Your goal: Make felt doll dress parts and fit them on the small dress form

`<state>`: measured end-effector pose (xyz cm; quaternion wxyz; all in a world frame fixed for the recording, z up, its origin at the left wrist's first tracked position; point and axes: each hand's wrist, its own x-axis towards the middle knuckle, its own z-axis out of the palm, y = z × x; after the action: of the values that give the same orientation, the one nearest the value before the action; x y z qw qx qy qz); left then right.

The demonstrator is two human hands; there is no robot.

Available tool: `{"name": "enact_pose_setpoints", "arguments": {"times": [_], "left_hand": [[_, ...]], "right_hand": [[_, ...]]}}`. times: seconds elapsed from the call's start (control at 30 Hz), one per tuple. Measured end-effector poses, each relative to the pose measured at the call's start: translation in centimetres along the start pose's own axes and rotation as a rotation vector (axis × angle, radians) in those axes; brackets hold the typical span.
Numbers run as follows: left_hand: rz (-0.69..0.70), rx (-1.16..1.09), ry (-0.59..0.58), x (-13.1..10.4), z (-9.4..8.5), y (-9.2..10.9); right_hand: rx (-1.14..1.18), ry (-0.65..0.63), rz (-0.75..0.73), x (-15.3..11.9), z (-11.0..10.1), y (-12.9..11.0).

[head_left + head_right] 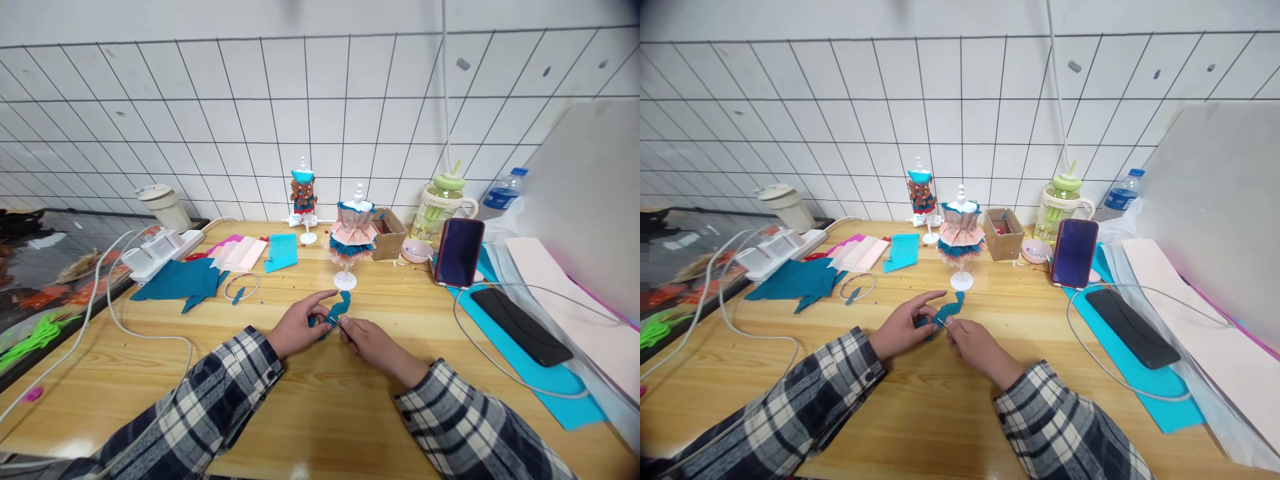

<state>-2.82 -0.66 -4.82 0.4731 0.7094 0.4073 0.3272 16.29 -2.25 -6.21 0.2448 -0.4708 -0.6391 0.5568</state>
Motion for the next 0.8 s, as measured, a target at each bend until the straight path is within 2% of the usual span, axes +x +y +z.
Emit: {"name": "enact_pose_setpoints", "arguments": {"times": [0.2,0.33,0.53,0.8], "left_hand": [[-0.043,-0.155,0.009,0.00,-0.20,0.08],[-0.066,-0.218,-0.044,-0.01,-0.24,0.28],[-0.074,-0.216,-0.119,-0.12,0.28,0.66],[-0.011,-0.110,-0.122,-0.07,0.31,0.27]], "right_hand": [[-0.074,-0.004,-0.006,-0.26,-0.25,-0.25],[-0.128,0.001,-0.041,-0.29,-0.36,-0.22],[-0.180,0.001,-0.087,-0.31,-0.37,-0.30],[-0.206,0.017,-0.114,-0.35,-0.43,-0.67]]}}
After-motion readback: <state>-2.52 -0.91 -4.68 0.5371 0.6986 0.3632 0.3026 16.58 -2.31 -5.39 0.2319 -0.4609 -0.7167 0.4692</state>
